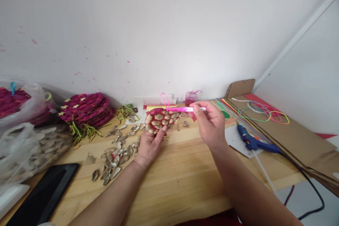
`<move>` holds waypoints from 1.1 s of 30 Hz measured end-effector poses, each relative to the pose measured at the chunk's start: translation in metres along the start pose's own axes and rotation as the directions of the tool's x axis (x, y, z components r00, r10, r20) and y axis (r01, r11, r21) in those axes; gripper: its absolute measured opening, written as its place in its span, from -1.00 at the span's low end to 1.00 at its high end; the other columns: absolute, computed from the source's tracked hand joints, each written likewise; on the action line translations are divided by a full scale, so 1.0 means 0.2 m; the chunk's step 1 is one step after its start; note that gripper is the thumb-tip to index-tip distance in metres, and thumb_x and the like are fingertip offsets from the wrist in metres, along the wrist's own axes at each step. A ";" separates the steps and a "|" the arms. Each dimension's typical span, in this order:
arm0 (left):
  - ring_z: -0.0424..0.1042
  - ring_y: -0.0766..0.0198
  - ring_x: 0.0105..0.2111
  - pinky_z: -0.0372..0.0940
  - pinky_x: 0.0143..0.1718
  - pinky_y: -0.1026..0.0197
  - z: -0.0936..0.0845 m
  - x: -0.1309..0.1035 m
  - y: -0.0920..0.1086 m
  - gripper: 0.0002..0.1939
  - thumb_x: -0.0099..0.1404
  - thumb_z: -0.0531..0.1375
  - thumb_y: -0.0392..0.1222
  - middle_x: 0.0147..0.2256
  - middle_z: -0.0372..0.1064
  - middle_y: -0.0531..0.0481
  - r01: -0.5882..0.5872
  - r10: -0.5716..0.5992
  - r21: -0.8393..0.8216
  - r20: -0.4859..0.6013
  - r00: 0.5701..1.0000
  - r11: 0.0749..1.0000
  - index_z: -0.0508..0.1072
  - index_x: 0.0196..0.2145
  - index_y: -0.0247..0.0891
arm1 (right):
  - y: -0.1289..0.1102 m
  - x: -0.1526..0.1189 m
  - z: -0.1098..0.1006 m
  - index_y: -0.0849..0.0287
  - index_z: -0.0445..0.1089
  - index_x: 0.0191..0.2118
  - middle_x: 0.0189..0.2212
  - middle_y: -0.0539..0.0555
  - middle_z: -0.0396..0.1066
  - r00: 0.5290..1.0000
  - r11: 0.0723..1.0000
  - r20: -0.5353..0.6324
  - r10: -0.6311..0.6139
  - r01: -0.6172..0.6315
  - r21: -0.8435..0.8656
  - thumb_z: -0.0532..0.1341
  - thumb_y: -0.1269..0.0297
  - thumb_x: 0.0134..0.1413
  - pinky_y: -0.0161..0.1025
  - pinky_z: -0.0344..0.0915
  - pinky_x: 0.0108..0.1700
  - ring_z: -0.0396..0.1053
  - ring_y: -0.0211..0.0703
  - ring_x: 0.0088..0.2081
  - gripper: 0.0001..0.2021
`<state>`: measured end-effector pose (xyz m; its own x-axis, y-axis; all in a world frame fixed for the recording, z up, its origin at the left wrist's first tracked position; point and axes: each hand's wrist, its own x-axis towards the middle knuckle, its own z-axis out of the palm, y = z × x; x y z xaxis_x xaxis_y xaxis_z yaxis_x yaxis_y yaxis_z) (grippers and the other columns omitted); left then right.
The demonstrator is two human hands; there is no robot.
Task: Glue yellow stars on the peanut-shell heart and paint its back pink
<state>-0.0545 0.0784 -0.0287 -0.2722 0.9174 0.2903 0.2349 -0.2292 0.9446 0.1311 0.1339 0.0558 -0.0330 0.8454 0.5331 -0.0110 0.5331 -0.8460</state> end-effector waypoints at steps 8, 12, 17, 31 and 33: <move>0.23 0.31 -0.55 0.17 -0.50 0.27 0.00 0.00 -0.06 -0.53 0.40 0.23 0.18 -0.58 0.29 0.07 0.010 -0.010 0.007 0.024 1.000 1.000 0.44 -0.51 -0.22 | 0.01 -0.01 -0.01 0.13 0.55 -0.20 -0.42 0.03 0.58 0.999 0.999 0.021 -0.038 0.038 -0.010 0.32 0.05 0.28 -0.27 0.36 -0.39 0.47 -0.20 -0.42 -0.76; 0.23 0.31 -0.54 0.17 -0.49 0.27 0.00 0.00 -0.07 -0.53 0.40 0.23 0.19 -0.55 0.30 0.06 0.022 -0.022 -0.006 0.040 0.999 1.000 0.43 -0.50 -0.22 | 0.01 0.00 -0.01 0.13 0.54 -0.22 -0.46 0.00 0.55 0.999 0.999 0.005 -0.038 0.038 -0.023 0.32 0.08 0.28 -0.29 0.37 -0.38 0.46 -0.22 -0.45 -0.78; 0.20 0.31 -0.54 0.15 -0.47 0.26 -0.01 0.01 -0.04 -0.52 0.36 0.25 0.21 -0.58 0.26 0.08 0.010 -0.011 0.014 0.025 1.000 1.000 0.41 -0.52 -0.21 | 0.00 0.01 -0.02 0.12 0.53 -0.22 -0.42 0.01 0.57 0.999 0.999 -0.001 -0.043 0.043 0.009 0.33 0.07 0.27 -0.25 0.43 -0.32 0.50 -0.21 -0.42 -0.79; 0.20 0.31 -0.55 0.15 -0.46 0.25 -0.01 0.01 -0.04 -0.54 0.38 0.22 0.17 -0.57 0.25 0.09 -0.035 0.034 0.025 0.020 0.999 0.999 0.37 -0.52 -0.20 | -0.02 0.00 -0.03 0.12 0.52 -0.21 -0.41 0.00 0.53 0.995 0.994 0.029 -0.100 0.101 -0.033 0.30 0.08 0.31 -0.25 0.41 -0.31 0.47 -0.21 -0.41 -0.79; 0.21 0.31 -0.54 0.16 -0.45 0.25 -0.01 0.01 -0.04 -0.56 0.39 0.21 0.17 -0.56 0.26 0.08 -0.041 0.040 0.027 0.024 0.999 0.999 0.38 -0.50 -0.20 | -0.02 0.00 -0.02 0.12 0.52 -0.21 -0.42 0.00 0.52 0.995 0.995 0.040 -0.095 0.097 -0.036 0.30 0.10 0.32 -0.26 0.41 -0.32 0.47 -0.21 -0.41 -0.80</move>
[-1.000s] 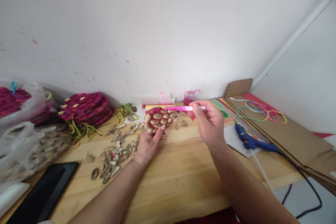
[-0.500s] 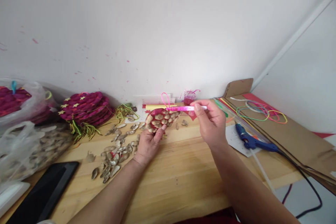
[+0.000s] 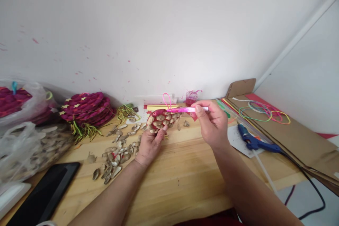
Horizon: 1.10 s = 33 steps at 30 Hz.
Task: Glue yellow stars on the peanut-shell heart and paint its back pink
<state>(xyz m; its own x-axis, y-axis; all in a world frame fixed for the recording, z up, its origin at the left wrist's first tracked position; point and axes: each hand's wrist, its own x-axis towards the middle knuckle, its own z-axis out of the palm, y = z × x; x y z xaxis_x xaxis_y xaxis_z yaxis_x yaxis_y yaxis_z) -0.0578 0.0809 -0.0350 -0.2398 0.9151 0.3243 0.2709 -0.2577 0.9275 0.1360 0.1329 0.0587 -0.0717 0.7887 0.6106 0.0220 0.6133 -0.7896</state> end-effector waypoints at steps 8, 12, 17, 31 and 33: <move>0.39 0.13 -0.40 0.31 -0.34 0.19 0.00 0.01 0.03 -0.57 0.31 0.27 0.21 -0.59 0.30 0.02 0.026 -0.026 0.003 -0.052 0.998 1.000 0.41 -0.52 -0.14 | 0.01 0.01 0.00 0.12 0.51 -0.21 -0.42 0.00 0.53 1.000 1.000 -0.019 -0.013 0.012 -0.020 0.28 0.10 0.33 -0.24 0.41 -0.32 0.47 -0.20 -0.42 -0.80; 0.50 0.05 -0.27 0.40 -0.22 0.14 0.00 0.02 0.04 -0.61 0.31 0.26 0.19 -0.53 0.40 -0.03 -0.018 0.020 0.021 -0.064 0.998 1.000 0.43 -0.49 -0.14 | 0.00 -0.01 0.00 0.12 0.51 -0.19 -0.42 0.00 0.52 0.997 0.995 0.005 -0.072 0.072 -0.065 0.26 0.15 0.35 -0.23 0.40 -0.31 0.46 -0.20 -0.41 -0.83; 0.56 0.07 -0.15 0.41 0.02 0.08 0.00 0.02 0.04 -0.71 0.35 0.24 0.06 -0.26 0.62 -0.14 -0.085 0.088 0.038 -0.076 0.993 0.996 0.57 -0.36 -0.20 | 0.00 -0.03 -0.01 0.11 0.52 -0.13 -0.34 0.04 0.55 0.979 0.956 0.026 -0.201 0.201 -0.212 0.25 0.25 0.38 -0.14 0.41 -0.19 0.49 -0.14 -0.32 -0.89; 0.60 0.02 0.00 0.41 0.11 0.08 -0.01 0.03 0.01 -0.71 0.39 0.24 -0.04 -0.05 0.67 -0.18 -0.140 0.148 0.104 -0.069 0.987 0.985 0.66 -0.09 -0.24 | 0.01 -0.04 0.00 0.11 0.51 -0.13 -0.31 0.07 0.56 0.981 0.955 -0.009 -0.195 0.188 -0.229 0.23 0.21 0.40 -0.14 0.41 -0.19 0.51 -0.12 -0.28 -0.87; 0.59 0.02 0.03 0.39 0.14 0.07 -0.01 0.03 0.00 -0.70 0.41 0.23 -0.04 -0.02 0.66 -0.19 -0.165 0.171 0.103 -0.057 0.984 0.981 0.65 -0.07 -0.26 | 0.01 -0.04 0.00 0.11 0.51 -0.14 -0.37 0.03 0.53 0.980 0.959 -0.026 -0.198 0.188 -0.212 0.23 0.22 0.40 -0.17 0.39 -0.23 0.48 -0.16 -0.34 -0.87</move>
<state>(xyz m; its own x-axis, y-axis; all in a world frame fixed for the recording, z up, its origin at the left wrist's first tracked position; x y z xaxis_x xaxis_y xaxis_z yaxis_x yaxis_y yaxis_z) -0.0612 0.0860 -0.0323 -0.2422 0.8383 0.4884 0.4008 -0.3720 0.8372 0.1365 0.1288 0.0525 -0.0484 0.6524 0.7563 0.2188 0.7457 -0.6293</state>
